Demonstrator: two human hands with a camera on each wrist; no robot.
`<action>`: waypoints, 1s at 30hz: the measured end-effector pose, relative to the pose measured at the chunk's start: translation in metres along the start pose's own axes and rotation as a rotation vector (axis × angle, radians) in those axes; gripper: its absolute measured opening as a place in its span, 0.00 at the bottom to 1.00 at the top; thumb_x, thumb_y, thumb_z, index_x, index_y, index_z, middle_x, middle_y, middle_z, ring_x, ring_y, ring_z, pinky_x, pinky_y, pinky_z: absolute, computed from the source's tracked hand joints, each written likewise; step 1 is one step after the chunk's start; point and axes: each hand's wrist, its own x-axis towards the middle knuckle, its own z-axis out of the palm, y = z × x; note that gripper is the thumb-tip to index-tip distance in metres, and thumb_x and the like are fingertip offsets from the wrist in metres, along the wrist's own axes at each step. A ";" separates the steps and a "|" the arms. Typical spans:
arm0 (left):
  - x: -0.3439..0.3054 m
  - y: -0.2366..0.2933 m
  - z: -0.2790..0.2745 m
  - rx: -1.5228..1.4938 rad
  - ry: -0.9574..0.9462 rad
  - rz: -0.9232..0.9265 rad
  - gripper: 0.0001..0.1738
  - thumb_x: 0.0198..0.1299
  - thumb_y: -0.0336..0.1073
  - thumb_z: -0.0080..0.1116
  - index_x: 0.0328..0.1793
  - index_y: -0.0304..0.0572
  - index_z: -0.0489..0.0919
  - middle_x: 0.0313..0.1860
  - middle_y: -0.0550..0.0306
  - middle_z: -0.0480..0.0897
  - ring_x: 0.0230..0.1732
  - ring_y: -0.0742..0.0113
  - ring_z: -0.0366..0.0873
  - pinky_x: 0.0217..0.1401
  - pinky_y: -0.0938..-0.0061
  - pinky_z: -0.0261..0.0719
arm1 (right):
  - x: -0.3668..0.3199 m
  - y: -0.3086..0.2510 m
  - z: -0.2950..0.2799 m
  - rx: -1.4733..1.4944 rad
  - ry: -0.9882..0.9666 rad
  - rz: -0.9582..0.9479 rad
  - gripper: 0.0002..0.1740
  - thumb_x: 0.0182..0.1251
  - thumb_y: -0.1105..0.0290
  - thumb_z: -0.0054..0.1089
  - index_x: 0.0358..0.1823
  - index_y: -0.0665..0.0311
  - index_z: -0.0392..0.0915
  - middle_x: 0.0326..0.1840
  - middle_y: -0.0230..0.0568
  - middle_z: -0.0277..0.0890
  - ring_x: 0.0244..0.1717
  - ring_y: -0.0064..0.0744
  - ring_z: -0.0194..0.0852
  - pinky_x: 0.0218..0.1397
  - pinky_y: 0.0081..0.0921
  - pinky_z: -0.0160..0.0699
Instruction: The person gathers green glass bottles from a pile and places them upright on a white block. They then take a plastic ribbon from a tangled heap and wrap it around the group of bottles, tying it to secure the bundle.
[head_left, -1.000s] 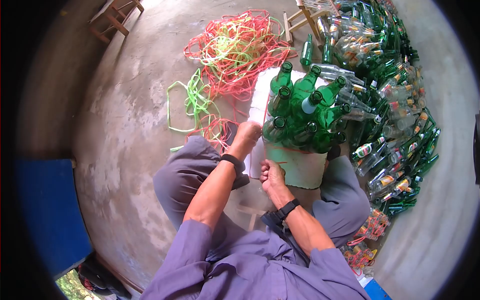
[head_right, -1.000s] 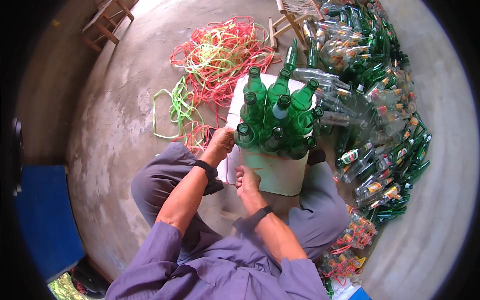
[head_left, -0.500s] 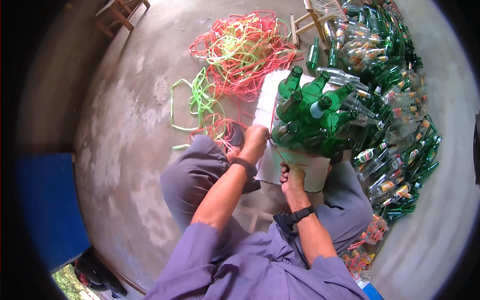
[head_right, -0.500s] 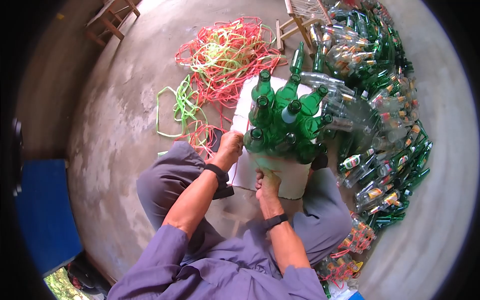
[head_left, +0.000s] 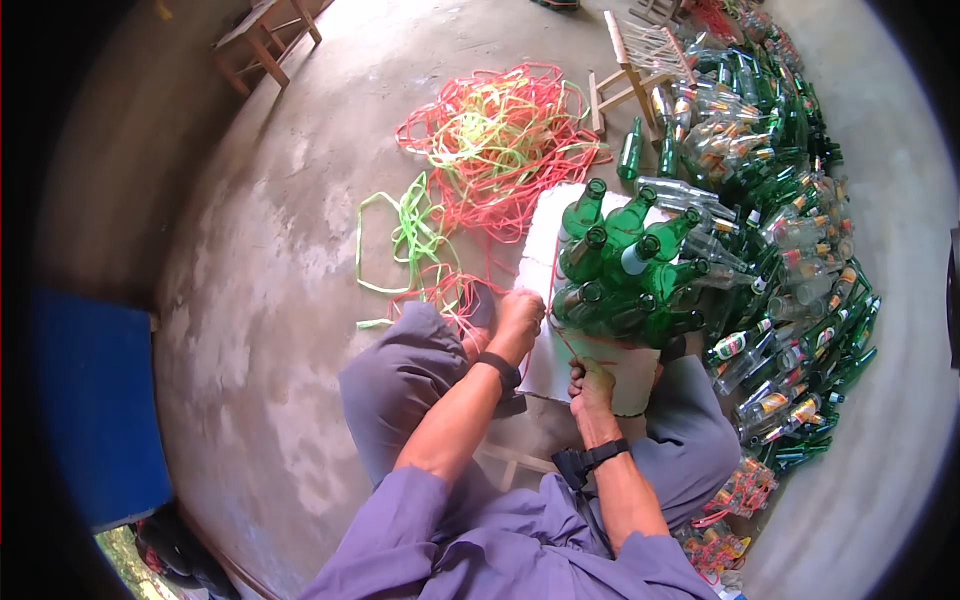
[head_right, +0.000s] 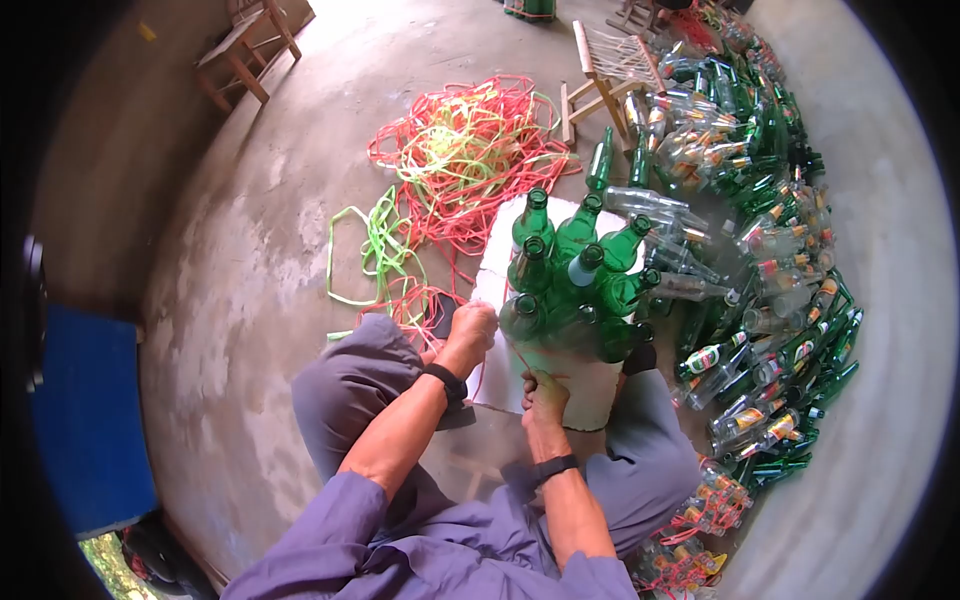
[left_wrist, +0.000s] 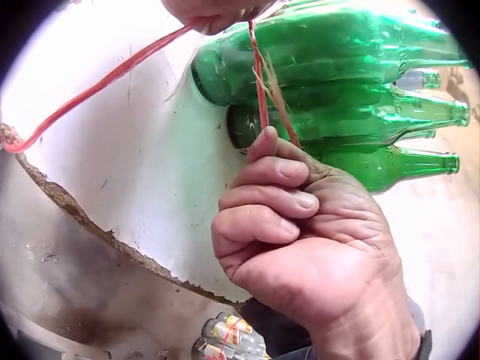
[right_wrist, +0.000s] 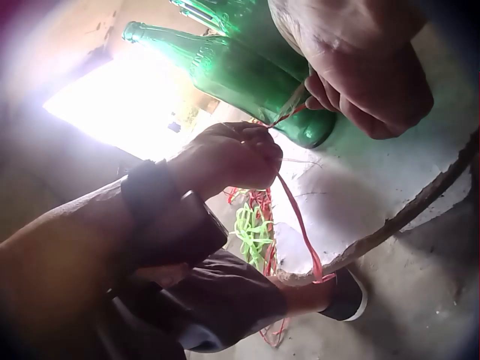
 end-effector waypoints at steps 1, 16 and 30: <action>0.003 -0.002 -0.003 0.000 -0.010 0.003 0.05 0.46 0.22 0.53 0.24 0.43 0.75 0.15 0.65 0.68 0.10 0.75 0.57 0.11 0.74 0.49 | -0.003 0.001 0.000 0.007 -0.009 0.005 0.08 0.62 0.72 0.62 0.26 0.68 0.80 0.15 0.27 0.67 0.11 0.16 0.55 0.12 0.16 0.48; -0.033 0.027 -0.018 0.295 -0.205 0.005 0.07 0.55 0.27 0.58 0.41 0.40 0.77 0.19 0.68 0.70 0.13 0.80 0.59 0.14 0.81 0.52 | -0.010 0.015 0.006 -0.240 -0.061 -0.380 0.10 0.57 0.71 0.64 0.21 0.68 0.81 0.15 0.30 0.72 0.14 0.19 0.65 0.19 0.18 0.60; -0.062 0.026 -0.023 0.322 -0.254 -0.014 0.06 0.58 0.33 0.63 0.36 0.37 0.82 0.22 0.64 0.75 0.14 0.80 0.60 0.14 0.81 0.50 | -0.037 0.005 0.019 -1.314 0.044 -1.281 0.09 0.56 0.70 0.62 0.20 0.65 0.79 0.20 0.47 0.78 0.21 0.44 0.78 0.27 0.41 0.74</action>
